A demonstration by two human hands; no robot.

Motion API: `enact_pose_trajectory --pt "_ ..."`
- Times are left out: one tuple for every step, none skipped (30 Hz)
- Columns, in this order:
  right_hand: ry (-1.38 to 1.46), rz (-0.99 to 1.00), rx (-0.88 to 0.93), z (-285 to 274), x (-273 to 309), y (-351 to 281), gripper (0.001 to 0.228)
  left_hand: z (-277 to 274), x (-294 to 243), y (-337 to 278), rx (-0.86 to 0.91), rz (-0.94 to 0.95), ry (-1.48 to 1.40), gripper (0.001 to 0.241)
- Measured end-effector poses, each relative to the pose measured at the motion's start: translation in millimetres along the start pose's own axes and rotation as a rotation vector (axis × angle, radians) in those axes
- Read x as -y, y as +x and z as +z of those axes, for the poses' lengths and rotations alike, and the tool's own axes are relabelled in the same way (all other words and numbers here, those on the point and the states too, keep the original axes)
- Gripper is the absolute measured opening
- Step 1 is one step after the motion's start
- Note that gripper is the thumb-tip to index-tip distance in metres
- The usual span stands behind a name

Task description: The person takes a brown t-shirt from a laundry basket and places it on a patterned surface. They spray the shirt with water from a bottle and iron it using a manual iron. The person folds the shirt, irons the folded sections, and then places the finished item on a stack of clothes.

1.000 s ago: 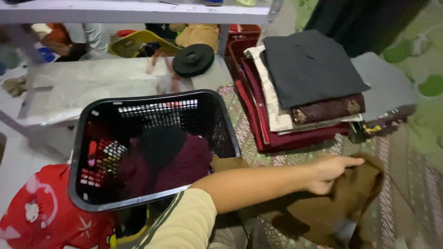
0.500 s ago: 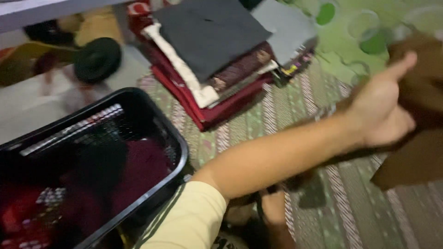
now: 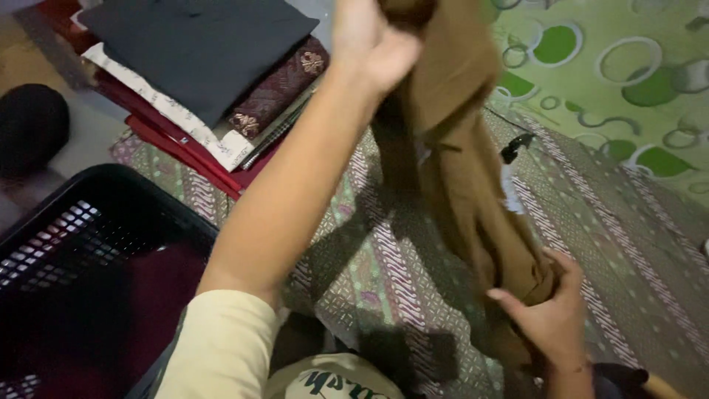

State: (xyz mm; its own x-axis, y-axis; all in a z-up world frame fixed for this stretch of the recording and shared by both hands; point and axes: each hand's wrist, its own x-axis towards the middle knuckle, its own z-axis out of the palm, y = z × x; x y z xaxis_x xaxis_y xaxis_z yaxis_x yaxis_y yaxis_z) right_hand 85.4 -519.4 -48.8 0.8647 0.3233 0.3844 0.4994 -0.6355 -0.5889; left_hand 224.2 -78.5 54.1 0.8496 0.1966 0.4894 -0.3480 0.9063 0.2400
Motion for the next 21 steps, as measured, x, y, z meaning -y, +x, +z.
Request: enact_pose_trajectory --pt "-0.002 0.003 -0.006 -5.2 -3.5 4.8 0.106 0.7 -2.2 -15.4 0.004 -0.005 -0.003 0.050" --pt "-0.273 0.088 0.187 -10.4 -7.0 9.5 0.101 1.2 -4.5 -30.8 -0.112 0.035 -0.010 0.040" --pt "-0.543 0.183 0.373 -15.7 -10.8 13.4 0.098 1.7 -6.0 -45.0 -0.227 0.071 -0.018 0.034" --pt "-0.543 0.191 0.366 -18.7 -33.1 21.7 0.098 6.7 -2.7 -51.9 -0.222 0.063 -0.020 0.034" --pt "-0.547 0.150 0.332 -21.9 -55.4 27.9 0.089 10.1 0.3 -62.4 -0.394 0.032 -0.012 0.032" --pt "-0.552 0.110 0.298 -24.8 -77.7 33.7 0.081 13.2 2.8 -73.1 -0.565 0.001 -0.003 0.030" --pt "-0.555 0.115 0.300 -34.9 -106.3 43.7 0.081 -5.0 3.0 -73.3 -0.568 -0.004 -0.006 0.030" --pt "-0.607 0.078 0.132 -45.2 -134.7 53.7 0.067 -23.2 3.2 -73.4 -0.492 -0.003 0.005 0.032" --pt "-0.659 0.037 -0.041 -56.1 -163.2 66.1 0.054 -40.9 3.4 -70.6 -0.410 -0.001 0.015 0.034" --pt "-0.663 0.040 -0.044 -68.8 -176.2 67.5 0.054 -35.2 2.5 -76.1 -0.408 -0.005 0.012 0.034" --pt "-0.738 -0.079 -0.211 -80.8 -189.1 69.9 0.043 -29.4 0.5 -81.4 -0.356 0.008 0.060 0.035" --pt "-0.808 -0.201 -0.378 -92.9 -202.1 72.7 0.031 -23.8 -1.5 -86.3 -0.305 0.022 0.107 0.036" --pt "-0.813 -0.198 -0.380 -100.1 -175.4 70.0 0.031 -19.8 -4.1 -96.2 -0.302 0.018 0.103 0.036" --pt "-0.650 -0.075 -0.237 -106.9 -148.7 67.6 0.035 -16.2 -6.9 -105.8 -0.317 0.025 0.148 0.037" --pt "-0.477 0.045 -0.091 -110.7 -122.1 63.8 0.040 -13.0 -11.4 -116.8 -0.335 0.029 0.197 0.039" --pt "-0.477 0.050 -0.092 -105.9 -146.2 60.7 0.040 -21.1 -14.3 -134.8 -0.335 0.024 0.198 0.039" --pt "-0.627 0.292 0.099 -103.0 -170.7 57.3 0.040 -29.1 -15.7 -151.4 -0.436 -0.084 0.261 0.046" --pt "-0.770 0.542 0.282 -100.2 -195.1 53.8 0.041 -37.2 -17.5 -167.7 -0.537 -0.192 0.325 0.054" --pt "-0.769 0.548 0.278 -92.1 -197.6 44.8 0.041 -64.3 -16.8 -192.8 -0.533 -0.198 0.326 0.054" --pt "-0.813 0.518 0.420 -83.7 -200.0 35.8 0.056 -91.6 -16.6 -217.9 -0.688 -0.404 0.472 0.041" --pt "-0.858 0.485 0.564 -76.9 -202.8 26.4 0.080 -119.2 -14.8 -244.7 -0.838 -0.616 0.613 0.032"
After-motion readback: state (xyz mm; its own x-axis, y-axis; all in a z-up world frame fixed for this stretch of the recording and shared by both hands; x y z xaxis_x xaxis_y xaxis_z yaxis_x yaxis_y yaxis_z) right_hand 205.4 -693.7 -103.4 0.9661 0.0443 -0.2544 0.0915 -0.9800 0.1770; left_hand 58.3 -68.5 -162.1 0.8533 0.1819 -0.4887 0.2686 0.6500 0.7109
